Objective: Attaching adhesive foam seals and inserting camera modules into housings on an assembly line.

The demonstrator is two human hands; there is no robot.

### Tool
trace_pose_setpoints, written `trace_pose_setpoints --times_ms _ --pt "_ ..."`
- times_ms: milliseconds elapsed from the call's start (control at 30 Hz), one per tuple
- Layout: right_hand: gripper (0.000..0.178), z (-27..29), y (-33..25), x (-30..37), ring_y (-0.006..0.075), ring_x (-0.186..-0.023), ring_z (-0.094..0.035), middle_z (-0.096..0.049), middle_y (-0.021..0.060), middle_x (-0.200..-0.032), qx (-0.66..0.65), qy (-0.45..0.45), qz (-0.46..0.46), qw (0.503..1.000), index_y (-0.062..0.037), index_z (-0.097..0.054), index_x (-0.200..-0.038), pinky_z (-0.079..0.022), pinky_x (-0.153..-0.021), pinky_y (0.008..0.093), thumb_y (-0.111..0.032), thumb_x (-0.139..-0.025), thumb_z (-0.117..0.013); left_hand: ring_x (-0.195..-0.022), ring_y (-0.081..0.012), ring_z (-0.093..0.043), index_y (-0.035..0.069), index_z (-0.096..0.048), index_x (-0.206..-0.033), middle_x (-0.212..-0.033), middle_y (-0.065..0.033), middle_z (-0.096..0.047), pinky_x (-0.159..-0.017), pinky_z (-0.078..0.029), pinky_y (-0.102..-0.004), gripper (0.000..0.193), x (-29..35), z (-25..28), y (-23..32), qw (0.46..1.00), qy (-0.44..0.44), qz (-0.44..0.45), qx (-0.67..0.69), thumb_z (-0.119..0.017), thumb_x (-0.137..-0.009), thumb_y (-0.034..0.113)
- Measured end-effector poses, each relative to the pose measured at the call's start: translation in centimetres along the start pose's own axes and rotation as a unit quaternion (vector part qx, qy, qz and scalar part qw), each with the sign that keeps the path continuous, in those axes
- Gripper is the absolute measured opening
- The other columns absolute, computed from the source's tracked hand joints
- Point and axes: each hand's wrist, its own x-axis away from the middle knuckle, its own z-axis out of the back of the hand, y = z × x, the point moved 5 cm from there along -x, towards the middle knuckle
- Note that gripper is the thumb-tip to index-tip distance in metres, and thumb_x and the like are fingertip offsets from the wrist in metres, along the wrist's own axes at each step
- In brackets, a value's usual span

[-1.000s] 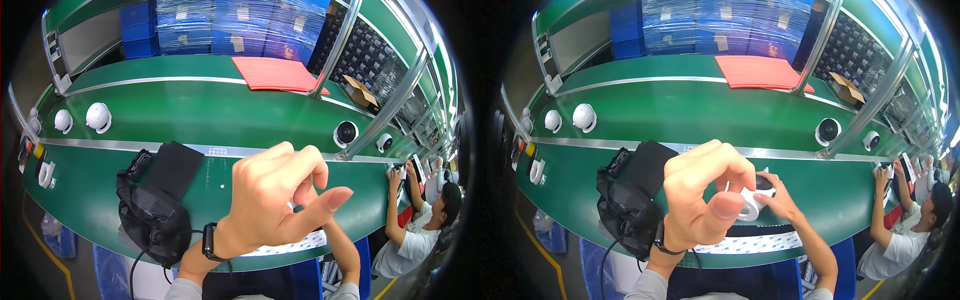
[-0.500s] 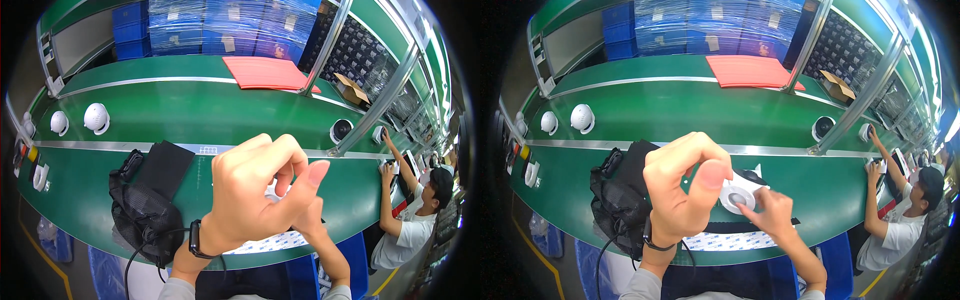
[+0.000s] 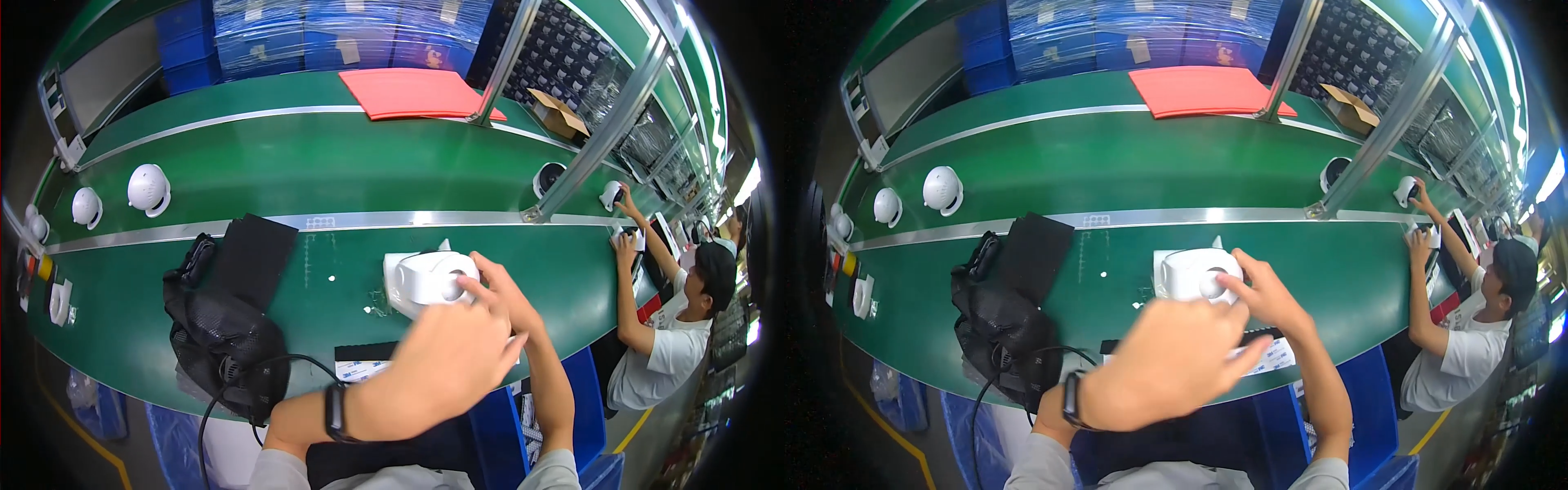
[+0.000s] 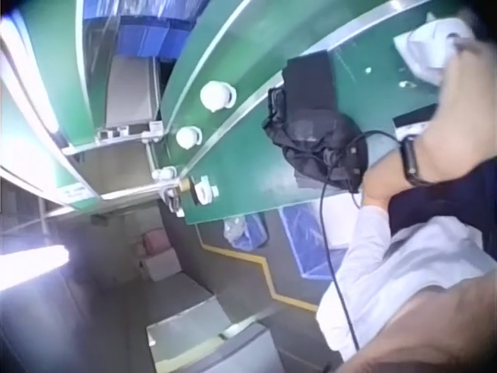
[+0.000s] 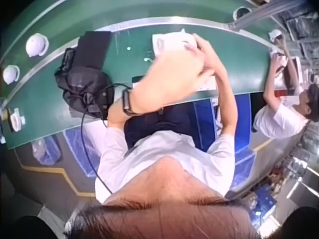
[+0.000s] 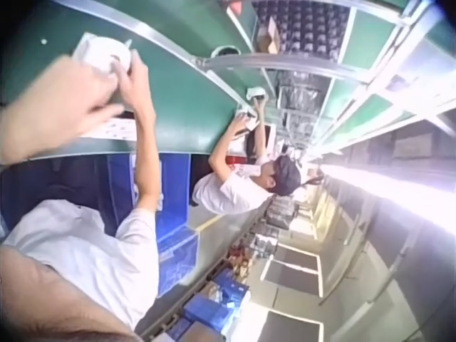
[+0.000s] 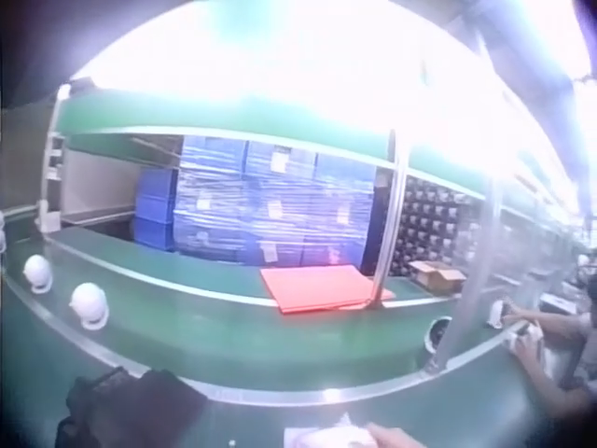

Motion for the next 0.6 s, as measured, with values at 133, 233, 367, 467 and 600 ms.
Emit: trace_pose_setpoints --times_ms 133,233,367,467,600 --pt "0.022 -0.3 4.1 3.1 0.0143 -0.071 -0.057 -0.064 0.0057 -0.078 -0.180 0.074 -0.057 0.979 0.0003 -0.061 -0.097 -0.048 -0.067 0.0330 -0.020 -0.105 -0.061 -0.082 -0.0302 -0.074 0.000 -0.074 -0.094 -0.080 -0.0143 -0.072 -0.066 -0.057 -0.0393 0.027 1.3 -10.7 2.5 0.986 -0.130 -0.037 -0.101 -0.071 -0.091 0.027" --pt "0.025 0.1 8.4 5.7 0.0116 -0.077 -0.062 -0.068 0.0028 -0.082 -0.107 0.058 -0.138 0.983 0.0047 -0.069 -0.093 -0.050 -0.070 0.0275 -0.016 -0.105 -0.062 -0.099 -0.0367 -0.075 -0.005 -0.074 -0.112 -0.104 -0.0230 -0.075 -0.077 -0.062 -0.0418 0.039 2.4 -16.7 2.6 0.953 -0.146 0.014 -0.264 -0.073 -0.085 0.022" --pt "0.014 -2.9 5.3 6.8 0.0208 -0.084 -0.071 -0.073 0.0118 -0.095 -0.072 -0.021 -0.023 0.997 0.0014 -0.076 -0.101 -0.057 -0.080 0.0355 -0.010 -0.093 -0.076 -0.120 -0.0483 -0.069 -0.010 -0.068 -0.133 -0.134 -0.0340 -0.066 -0.090 -0.064 -0.0506 0.057 2.7 -19.4 2.1 0.917 -0.140 0.084 -0.363 -0.072 -0.085 0.020" --pt "0.013 -3.8 2.9 6.8 0.0280 -0.090 -0.071 -0.074 0.0135 -0.097 0.075 -0.047 0.035 0.995 -0.0006 -0.076 -0.102 -0.057 -0.083 0.0387 -0.008 -0.091 -0.076 -0.117 -0.0493 -0.070 -0.011 -0.071 -0.126 -0.127 -0.0356 -0.069 -0.086 -0.065 -0.0487 0.050 3.1 -20.6 2.1 0.905 -0.171 0.075 -0.383 -0.070 -0.087 0.021" --pt "0.012 -4.9 2.5 6.4 0.0325 -0.092 -0.070 -0.072 0.0146 -0.098 0.080 -0.100 0.049 0.991 -0.0032 -0.075 -0.099 -0.057 -0.083 0.0417 -0.009 -0.089 -0.077 -0.108 -0.0499 -0.073 -0.011 -0.076 -0.116 -0.119 -0.0374 -0.071 -0.081 -0.066 -0.0476 0.045 3.7 -21.0 2.4 0.907 -0.160 0.059 -0.386 -0.068 -0.091 0.025"
